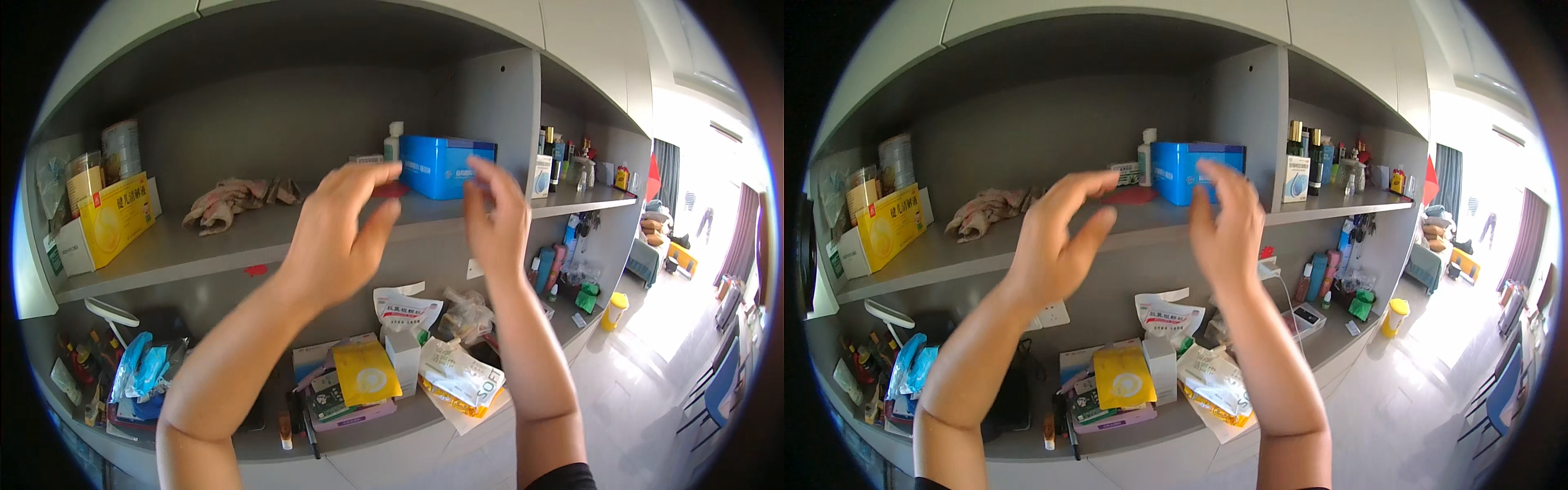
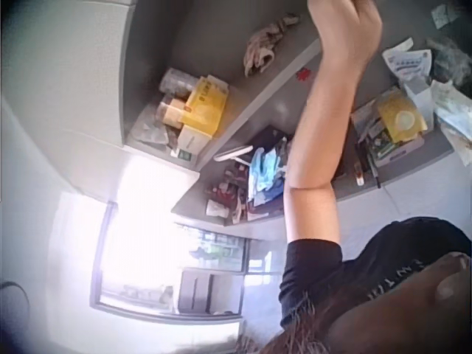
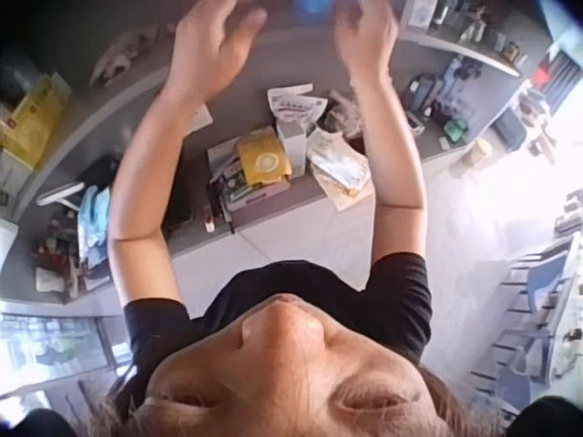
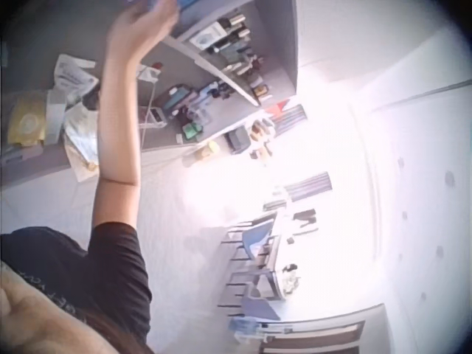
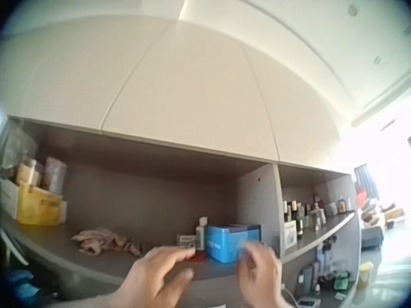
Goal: The person picks up, moves, and rearranges various items including boxes, a hairbrush, small containers, and a red piece of paper on a shelf, and wipes the shelf surface with a cloth.
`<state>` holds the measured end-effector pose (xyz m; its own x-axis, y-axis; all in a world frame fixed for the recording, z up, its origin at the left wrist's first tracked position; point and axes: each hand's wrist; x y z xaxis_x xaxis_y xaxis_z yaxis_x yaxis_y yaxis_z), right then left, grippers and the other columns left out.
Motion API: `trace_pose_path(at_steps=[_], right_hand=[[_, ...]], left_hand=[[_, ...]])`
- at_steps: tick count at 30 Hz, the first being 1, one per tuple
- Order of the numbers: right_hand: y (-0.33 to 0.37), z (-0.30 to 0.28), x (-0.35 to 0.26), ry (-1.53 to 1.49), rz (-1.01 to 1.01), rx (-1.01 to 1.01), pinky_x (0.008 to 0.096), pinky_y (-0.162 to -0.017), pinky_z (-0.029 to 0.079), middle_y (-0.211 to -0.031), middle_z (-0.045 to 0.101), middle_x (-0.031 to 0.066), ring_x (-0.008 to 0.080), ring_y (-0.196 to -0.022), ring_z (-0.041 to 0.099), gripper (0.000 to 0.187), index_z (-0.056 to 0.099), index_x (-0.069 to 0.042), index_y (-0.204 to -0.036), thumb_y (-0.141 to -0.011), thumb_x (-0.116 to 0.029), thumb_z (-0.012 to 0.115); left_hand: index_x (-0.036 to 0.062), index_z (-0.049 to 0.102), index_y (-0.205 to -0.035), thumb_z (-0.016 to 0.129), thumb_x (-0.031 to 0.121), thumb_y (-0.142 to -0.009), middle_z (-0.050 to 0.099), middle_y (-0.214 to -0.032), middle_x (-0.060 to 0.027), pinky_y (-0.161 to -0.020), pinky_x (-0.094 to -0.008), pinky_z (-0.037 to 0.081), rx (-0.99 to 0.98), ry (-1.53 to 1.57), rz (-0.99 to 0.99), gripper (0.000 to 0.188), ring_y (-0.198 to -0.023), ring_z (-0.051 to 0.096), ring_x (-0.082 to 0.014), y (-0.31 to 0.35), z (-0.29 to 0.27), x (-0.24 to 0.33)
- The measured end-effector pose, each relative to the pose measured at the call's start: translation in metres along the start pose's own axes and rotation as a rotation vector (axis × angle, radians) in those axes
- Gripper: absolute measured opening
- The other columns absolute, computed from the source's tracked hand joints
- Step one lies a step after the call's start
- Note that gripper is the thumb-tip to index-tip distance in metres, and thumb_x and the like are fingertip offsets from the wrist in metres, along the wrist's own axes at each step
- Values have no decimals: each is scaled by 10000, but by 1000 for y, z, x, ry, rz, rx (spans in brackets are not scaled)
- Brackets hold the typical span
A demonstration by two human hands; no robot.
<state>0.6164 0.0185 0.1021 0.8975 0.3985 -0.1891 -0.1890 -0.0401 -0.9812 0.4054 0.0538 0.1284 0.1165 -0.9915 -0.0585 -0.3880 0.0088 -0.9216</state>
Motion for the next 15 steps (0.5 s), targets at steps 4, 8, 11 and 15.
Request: trace_pose_path(at_steps=[4,8,11,15], right_hand=[[-59,17,43,300,27,-89,423,-986,406,-1260,524,206,375,-1176,477,378,579,-25,-1183,-806,-50,585],[-75,26,46,614,-108,-386,418,-1009,404,-1330,456,193,363,-1234,412,436,589,-56,-1201,-767,-43,631],[-78,26,48,704,-111,-518,410,-1006,401,-1308,464,168,339,-1233,401,441,625,-73,-1171,-732,-43,653],[-74,16,42,678,-172,-430,408,-1014,372,-1313,463,162,331,-1242,385,374,667,-59,-1098,-725,-56,653]], left_hand=[[61,454,-1342,509,31,-866,550,-1249,-211,-967,-387,426,-191,-1,-221,480,-1169,531,-333,-55,34,-40],[140,394,-1405,475,18,-866,477,-1334,-230,-997,-401,402,-379,-141,-412,559,-1201,487,-384,-80,64,-59],[198,405,-1407,458,-10,-862,474,-1336,-231,-996,-390,397,-453,-141,-494,586,-1203,486,-386,-90,71,-55],[211,460,-1375,459,-16,-869,522,-1279,-222,-956,-360,417,-471,-29,-566,554,-1157,530,-351,-89,67,-52]])
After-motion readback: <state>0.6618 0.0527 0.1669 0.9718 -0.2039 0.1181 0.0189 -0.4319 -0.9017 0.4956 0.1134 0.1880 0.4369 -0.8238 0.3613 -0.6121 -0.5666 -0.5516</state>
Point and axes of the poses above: each hand's wrist, its own y-axis away from the middle knuckle, its own z-axis out of the palm, x = y × z
